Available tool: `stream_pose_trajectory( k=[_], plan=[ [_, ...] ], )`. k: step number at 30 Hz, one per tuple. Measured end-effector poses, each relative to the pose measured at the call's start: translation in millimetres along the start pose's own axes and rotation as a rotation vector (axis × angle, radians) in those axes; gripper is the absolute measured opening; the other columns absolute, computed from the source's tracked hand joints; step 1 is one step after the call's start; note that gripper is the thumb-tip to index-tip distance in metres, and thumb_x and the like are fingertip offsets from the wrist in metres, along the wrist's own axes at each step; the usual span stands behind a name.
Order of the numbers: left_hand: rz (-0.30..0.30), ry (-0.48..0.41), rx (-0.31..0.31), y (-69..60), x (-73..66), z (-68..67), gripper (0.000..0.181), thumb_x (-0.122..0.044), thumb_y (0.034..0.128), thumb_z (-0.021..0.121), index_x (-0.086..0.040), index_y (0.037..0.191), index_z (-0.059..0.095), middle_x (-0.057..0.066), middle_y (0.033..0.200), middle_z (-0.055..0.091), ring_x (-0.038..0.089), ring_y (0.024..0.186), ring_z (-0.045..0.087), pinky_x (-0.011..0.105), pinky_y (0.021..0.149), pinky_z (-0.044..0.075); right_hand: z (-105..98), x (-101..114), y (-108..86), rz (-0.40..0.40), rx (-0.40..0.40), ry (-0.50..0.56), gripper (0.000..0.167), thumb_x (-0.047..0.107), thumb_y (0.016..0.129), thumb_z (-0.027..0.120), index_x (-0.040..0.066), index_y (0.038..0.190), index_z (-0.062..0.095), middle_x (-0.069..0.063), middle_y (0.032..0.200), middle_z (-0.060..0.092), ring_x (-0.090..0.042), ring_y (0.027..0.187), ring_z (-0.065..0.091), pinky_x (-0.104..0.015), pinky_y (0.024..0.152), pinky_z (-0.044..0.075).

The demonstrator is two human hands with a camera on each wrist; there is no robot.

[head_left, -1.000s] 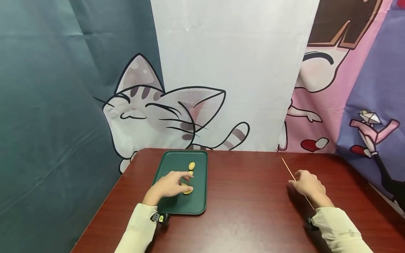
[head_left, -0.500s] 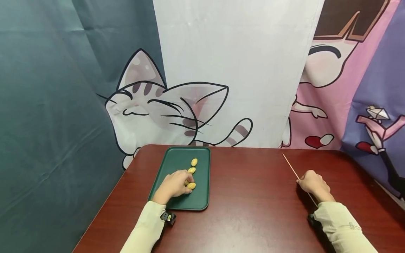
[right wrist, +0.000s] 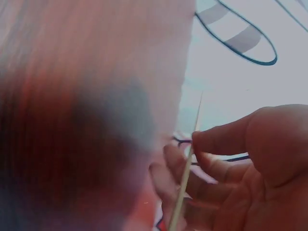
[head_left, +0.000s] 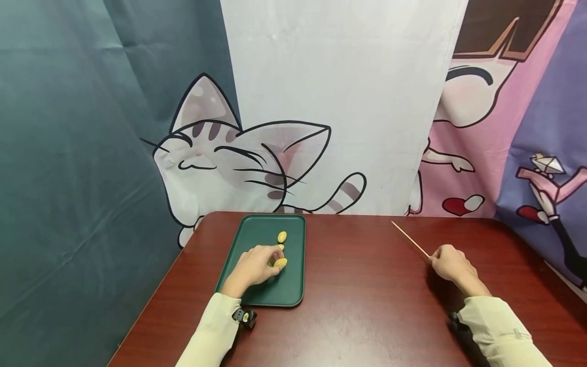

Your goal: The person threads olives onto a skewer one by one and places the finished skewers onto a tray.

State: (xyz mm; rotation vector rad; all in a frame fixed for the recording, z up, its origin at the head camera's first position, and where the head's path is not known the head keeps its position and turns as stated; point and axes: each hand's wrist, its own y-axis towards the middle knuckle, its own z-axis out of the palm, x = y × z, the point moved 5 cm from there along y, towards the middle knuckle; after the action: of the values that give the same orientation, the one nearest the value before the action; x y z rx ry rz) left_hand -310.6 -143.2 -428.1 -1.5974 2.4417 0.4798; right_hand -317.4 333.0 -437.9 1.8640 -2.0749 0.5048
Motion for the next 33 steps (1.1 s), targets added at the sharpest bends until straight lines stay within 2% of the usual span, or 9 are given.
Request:
stream_pose_trajectory(
  k=[2,5,9,12,17,25,29,31,33],
  plan=[
    [0.017,-0.068,-0.025,0.7,-1.8,-2.7,0.016,-0.022,0.0862,0.077,-0.024,0.099,0.068,-0.009,0.095,0.066,0.011,0.080,0.061,0.032,0.064,0.049,-3,8,-4.7,-0.059,-0.037,0.013,0.014,0.017,0.091,0.059,0.007,0.084,0.067,-0.010,0.079,0.062,-0.032,0.076,0.057,-0.049,0.058,0.045],
    [0.056,-0.221,-0.062,5.3,-6.5,-6.4,0.019,-0.013,0.0869,0.075,-0.016,0.104,0.068,-0.002,0.099,0.067,0.013,0.082,0.064,0.028,0.068,0.053,-9,19,-12.5,-0.123,-0.085,0.031,0.012,0.015,0.091,0.062,0.004,0.088,0.067,-0.006,0.077,0.061,-0.028,0.073,0.055,-0.041,0.055,0.042],
    [0.070,-0.454,-0.087,11.8,-13.9,-10.3,0.023,-0.004,0.0866,0.073,-0.009,0.107,0.066,0.006,0.101,0.067,0.016,0.074,0.065,0.025,0.059,0.056,-18,33,-23.8,-0.207,-0.134,0.048,0.009,0.014,0.089,0.068,0.005,0.088,0.067,-0.003,0.076,0.063,-0.021,0.070,0.054,-0.035,0.055,0.040],
    [0.052,-0.570,-0.105,14.1,-19.6,-13.1,0.025,-0.002,0.0860,0.074,-0.009,0.108,0.064,0.007,0.102,0.067,0.016,0.074,0.066,0.026,0.051,0.056,-25,43,-32.2,-0.289,-0.173,0.062,0.006,0.010,0.086,0.072,0.007,0.085,0.068,-0.002,0.076,0.067,-0.017,0.068,0.057,-0.034,0.059,0.042],
    [0.056,-0.644,-0.115,16.7,-29.8,-16.4,0.022,-0.002,0.0848,0.076,-0.010,0.103,0.067,0.008,0.098,0.068,0.017,0.080,0.068,0.028,0.053,0.057,-34,56,-42.8,-0.388,-0.186,0.087,0.010,0.006,0.081,0.078,0.010,0.081,0.069,0.001,0.073,0.067,-0.011,0.065,0.060,-0.028,0.058,0.044],
    [0.114,-0.725,-0.097,23.6,-47.2,-13.5,0.023,-0.001,0.0842,0.077,-0.005,0.105,0.067,0.011,0.099,0.071,0.025,0.084,0.069,0.028,0.056,0.056,-39,73,-59.5,-0.483,-0.124,0.177,0.011,0.005,0.081,0.079,0.011,0.081,0.070,0.002,0.073,0.065,-0.008,0.060,0.059,-0.024,0.051,0.043],
    [0.112,-0.760,-0.074,27.0,-57.4,-11.1,0.025,0.001,0.0854,0.075,-0.001,0.108,0.066,0.014,0.102,0.070,0.027,0.087,0.068,0.026,0.060,0.057,-40,84,-70.1,-0.536,-0.098,0.218,0.012,0.004,0.081,0.079,0.014,0.081,0.071,0.006,0.071,0.064,-0.004,0.057,0.054,-0.024,0.049,0.043],
    [0.106,-0.778,-0.057,26.2,-65.1,-13.9,0.024,0.002,0.0866,0.073,0.001,0.109,0.065,0.015,0.102,0.070,0.025,0.086,0.068,0.030,0.063,0.058,-41,90,-75.8,-0.575,-0.095,0.244,0.015,0.003,0.080,0.079,0.016,0.080,0.071,0.009,0.068,0.062,-0.003,0.056,0.052,-0.023,0.047,0.042],
    [0.111,-0.807,-0.043,24.6,-73.7,-18.0,0.022,0.002,0.0882,0.071,0.003,0.109,0.065,0.016,0.101,0.070,0.020,0.083,0.067,0.039,0.065,0.060,-41,96,-80.9,-0.618,-0.099,0.268,0.018,0.002,0.079,0.080,0.018,0.080,0.070,0.012,0.065,0.060,-0.002,0.054,0.050,-0.023,0.046,0.040]
  ],
)
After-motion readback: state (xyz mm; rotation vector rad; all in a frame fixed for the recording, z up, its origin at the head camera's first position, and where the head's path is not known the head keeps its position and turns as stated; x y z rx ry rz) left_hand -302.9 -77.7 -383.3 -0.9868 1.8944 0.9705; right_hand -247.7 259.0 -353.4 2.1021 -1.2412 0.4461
